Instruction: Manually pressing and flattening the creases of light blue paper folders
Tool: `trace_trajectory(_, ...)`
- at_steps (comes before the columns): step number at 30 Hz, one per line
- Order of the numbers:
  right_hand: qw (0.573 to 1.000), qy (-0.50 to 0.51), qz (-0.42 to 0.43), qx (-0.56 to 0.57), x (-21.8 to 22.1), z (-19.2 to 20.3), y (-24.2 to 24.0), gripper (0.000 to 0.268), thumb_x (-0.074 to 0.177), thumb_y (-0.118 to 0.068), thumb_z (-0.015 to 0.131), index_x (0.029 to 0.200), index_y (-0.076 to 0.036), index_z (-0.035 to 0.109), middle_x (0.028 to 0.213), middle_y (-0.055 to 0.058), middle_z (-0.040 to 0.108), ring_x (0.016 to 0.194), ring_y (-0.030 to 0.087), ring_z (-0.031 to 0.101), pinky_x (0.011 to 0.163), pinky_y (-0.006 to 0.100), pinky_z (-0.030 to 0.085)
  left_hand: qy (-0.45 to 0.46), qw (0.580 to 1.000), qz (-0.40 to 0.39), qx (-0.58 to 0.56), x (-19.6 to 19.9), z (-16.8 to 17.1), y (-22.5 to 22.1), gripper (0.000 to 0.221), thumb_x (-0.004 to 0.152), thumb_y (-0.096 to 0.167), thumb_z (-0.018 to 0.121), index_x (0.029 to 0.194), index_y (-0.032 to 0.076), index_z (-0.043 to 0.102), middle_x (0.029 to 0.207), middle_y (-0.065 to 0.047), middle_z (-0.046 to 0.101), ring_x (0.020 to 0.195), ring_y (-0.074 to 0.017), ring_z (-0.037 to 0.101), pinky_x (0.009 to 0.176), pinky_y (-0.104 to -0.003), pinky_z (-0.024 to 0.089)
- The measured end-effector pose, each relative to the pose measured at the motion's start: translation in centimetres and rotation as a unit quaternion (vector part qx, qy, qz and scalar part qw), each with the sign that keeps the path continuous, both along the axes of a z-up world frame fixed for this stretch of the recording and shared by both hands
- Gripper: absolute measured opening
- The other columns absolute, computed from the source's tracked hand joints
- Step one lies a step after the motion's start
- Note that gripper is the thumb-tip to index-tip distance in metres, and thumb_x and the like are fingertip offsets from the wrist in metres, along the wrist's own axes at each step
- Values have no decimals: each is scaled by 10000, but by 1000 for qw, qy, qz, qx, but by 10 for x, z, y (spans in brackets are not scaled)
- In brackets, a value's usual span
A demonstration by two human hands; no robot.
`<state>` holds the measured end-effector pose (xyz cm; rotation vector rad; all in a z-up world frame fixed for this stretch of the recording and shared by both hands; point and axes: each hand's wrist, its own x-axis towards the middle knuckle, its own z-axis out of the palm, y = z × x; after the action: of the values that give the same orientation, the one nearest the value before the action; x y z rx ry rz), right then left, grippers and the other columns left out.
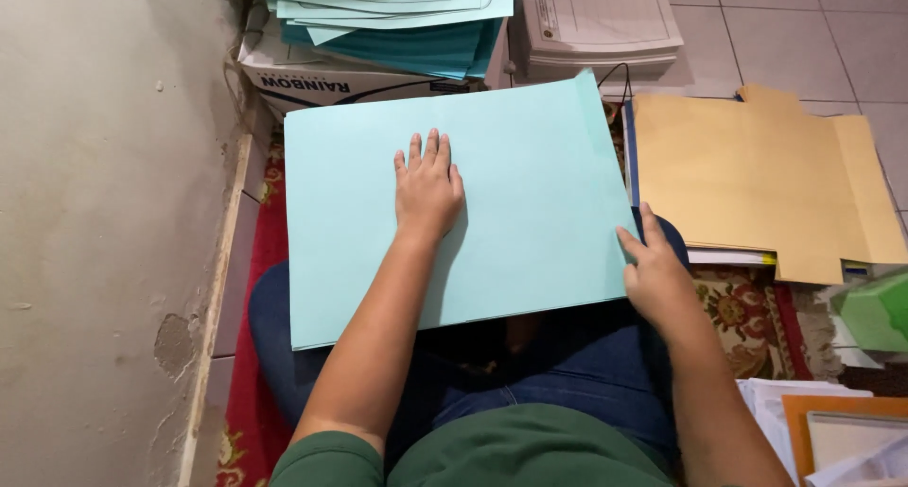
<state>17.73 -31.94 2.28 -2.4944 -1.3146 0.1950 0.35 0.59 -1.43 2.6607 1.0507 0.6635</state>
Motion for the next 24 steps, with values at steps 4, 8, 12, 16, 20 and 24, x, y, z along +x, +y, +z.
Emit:
trace_trajectory(4,987,-109,30,-112,15,-13,17,593,833,-52,515,1412,72,556,1689,248,272,1558,423,255,1245,544,242,15,1000,-3,-24,-1,7,-1,540,1011,295,441,1505,89,520,1581,-135,475,1501,-355,363,1211,-579,196)
trace_trajectory(8,982,-126,46,-131,26,-32,65,647,975,-298,509,1429,161,477,1607,305,358,1513,407,344,1249,507,247,52,998,-13,-40,-6,27,-6,620,985,427,457,1527,129,494,1612,-135,425,1528,-357,310,1222,-591,160)
trace_trajectory(12,991,-69,48,-105,26,-16,121,754,1003,-400,535,1476,171,399,1600,338,316,1514,448,301,1234,526,254,75,996,-28,-42,-10,39,-11,731,944,540,497,1539,117,473,1621,-181,397,1532,-399,282,1220,-616,141)
trace_trajectory(16,995,-13,23,-92,29,-7,157,826,1053,-554,356,1612,33,200,1691,245,146,1578,390,101,1274,526,59,84,993,-40,-66,-12,48,-11,856,901,668,502,1556,122,441,1640,-194,353,1543,-406,250,1221,-627,117)
trace_trajectory(20,997,-51,4,-60,33,-11,153,775,1063,-549,317,1619,-12,256,1677,217,236,1564,349,191,1285,448,113,88,991,-45,-85,-12,51,-12,899,891,714,501,1567,128,416,1654,-190,321,1553,-401,219,1228,-627,92)
trace_trajectory(24,997,-60,-5,-42,25,-10,124,748,1071,-530,301,1617,-19,283,1679,200,255,1556,339,219,1282,442,130,77,991,-51,-100,-13,56,-12,900,896,714,501,1568,121,418,1652,-195,324,1554,-400,224,1232,-622,81)
